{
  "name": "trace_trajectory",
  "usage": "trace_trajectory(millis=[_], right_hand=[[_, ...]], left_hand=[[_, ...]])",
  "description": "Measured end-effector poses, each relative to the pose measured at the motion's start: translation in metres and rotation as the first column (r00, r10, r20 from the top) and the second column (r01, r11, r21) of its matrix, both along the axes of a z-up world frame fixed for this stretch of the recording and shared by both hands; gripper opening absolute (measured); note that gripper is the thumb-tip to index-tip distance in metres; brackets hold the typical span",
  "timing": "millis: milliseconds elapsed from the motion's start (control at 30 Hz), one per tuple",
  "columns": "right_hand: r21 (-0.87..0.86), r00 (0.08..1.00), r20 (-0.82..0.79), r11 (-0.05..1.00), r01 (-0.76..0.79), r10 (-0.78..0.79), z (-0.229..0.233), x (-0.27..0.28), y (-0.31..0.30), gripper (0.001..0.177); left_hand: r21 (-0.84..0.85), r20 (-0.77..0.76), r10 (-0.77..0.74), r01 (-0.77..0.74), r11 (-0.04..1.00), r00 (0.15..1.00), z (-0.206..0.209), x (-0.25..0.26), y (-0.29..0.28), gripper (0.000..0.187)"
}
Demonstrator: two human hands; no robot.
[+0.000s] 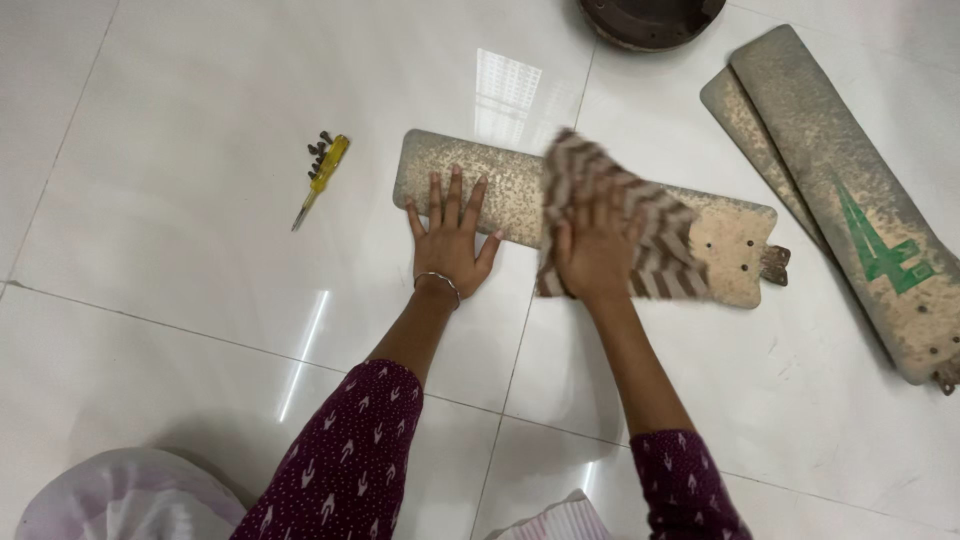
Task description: The person wipes a ceiling fan blade with a cloth, then attaches the blade to the fan motor using screws and a screwdriver. The person repeats the process for a second blade.
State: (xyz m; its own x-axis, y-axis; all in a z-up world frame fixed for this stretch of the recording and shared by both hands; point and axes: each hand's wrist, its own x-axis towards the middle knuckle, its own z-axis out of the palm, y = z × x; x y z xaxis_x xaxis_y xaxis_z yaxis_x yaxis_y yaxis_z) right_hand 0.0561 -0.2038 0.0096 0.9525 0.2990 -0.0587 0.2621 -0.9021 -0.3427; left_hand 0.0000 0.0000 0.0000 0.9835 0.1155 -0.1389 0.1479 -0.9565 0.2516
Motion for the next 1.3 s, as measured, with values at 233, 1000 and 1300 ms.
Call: trace_trajectory(millis=[233, 1000, 1300], right_hand=[[-0.21, 0.928, 0.03, 0.91, -0.357, 0.371, 0.007, 0.044, -0.014, 0.07], [0.023, 0.761, 0.188, 0.772, -0.636, 0.621, 0.013, 0.068, 0.164, 0.073], [0.058, 0.816, 0.401, 0.877, -0.477, 0.417, -0.033, 0.11, 0.208, 0.037]], left_hand=[[0.121, 0.069, 0.136, -0.144, 0.982, 0.988, 0.001, -0.001, -0.002, 0.07], [-0.088, 0.2, 0.298, -0.285, 0.954, 0.933, 0.009, -0.005, -0.004, 0.075], [-0.142, 0.221, 0.287, -0.261, 0.955, 0.932, 0.01, -0.001, -0.002, 0.068]])
